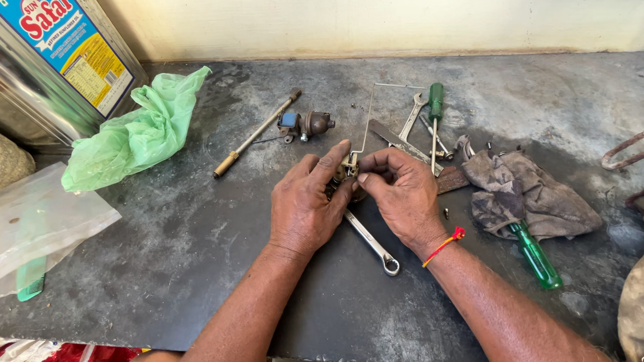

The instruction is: The person assembles several small brass and metal parts of a mechanical component by hand, using a wrench and a long thin rod to position and secure the pieces.

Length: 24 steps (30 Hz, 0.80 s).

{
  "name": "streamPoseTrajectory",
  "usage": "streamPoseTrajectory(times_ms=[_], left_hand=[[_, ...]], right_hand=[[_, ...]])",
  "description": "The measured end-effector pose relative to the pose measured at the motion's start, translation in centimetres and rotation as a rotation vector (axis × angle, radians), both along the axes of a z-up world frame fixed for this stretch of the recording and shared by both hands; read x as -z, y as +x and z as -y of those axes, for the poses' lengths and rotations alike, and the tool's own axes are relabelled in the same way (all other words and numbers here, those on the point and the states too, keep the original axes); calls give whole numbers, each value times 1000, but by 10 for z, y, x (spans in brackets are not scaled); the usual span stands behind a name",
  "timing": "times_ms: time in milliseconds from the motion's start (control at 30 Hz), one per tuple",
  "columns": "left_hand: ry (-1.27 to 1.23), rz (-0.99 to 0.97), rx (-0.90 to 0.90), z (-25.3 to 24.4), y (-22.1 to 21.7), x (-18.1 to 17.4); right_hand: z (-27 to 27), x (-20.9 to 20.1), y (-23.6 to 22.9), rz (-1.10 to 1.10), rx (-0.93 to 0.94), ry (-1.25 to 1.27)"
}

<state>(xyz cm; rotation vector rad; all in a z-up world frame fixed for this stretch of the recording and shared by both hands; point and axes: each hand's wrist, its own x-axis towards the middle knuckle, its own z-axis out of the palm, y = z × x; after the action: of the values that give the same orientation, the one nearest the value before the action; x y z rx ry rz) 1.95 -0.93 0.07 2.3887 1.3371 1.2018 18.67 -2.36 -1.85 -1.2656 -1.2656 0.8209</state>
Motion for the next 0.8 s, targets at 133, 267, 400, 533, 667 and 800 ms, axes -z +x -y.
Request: streamPoseTrajectory(times_ms=[133, 267, 400, 533, 667, 800], left_hand=[[-31, 15, 20, 1, -1, -4], [-40, 33, 41, 3, -2, -6], [-29, 88, 64, 7, -2, -11], [-42, 68, 92, 3, -3, -16], [-44, -28, 218, -11, -12, -28], [-156, -147, 329, -28, -19, -43]], right_hand=[[1, 2, -3, 15, -20, 46], [-3, 4, -2, 2, -31, 19], [-3, 3, -2, 33, -15, 18], [-4, 8, -1, -29, -59, 29], [-7, 11, -1, -54, -59, 15], [-7, 7, -3, -15, -43, 12]])
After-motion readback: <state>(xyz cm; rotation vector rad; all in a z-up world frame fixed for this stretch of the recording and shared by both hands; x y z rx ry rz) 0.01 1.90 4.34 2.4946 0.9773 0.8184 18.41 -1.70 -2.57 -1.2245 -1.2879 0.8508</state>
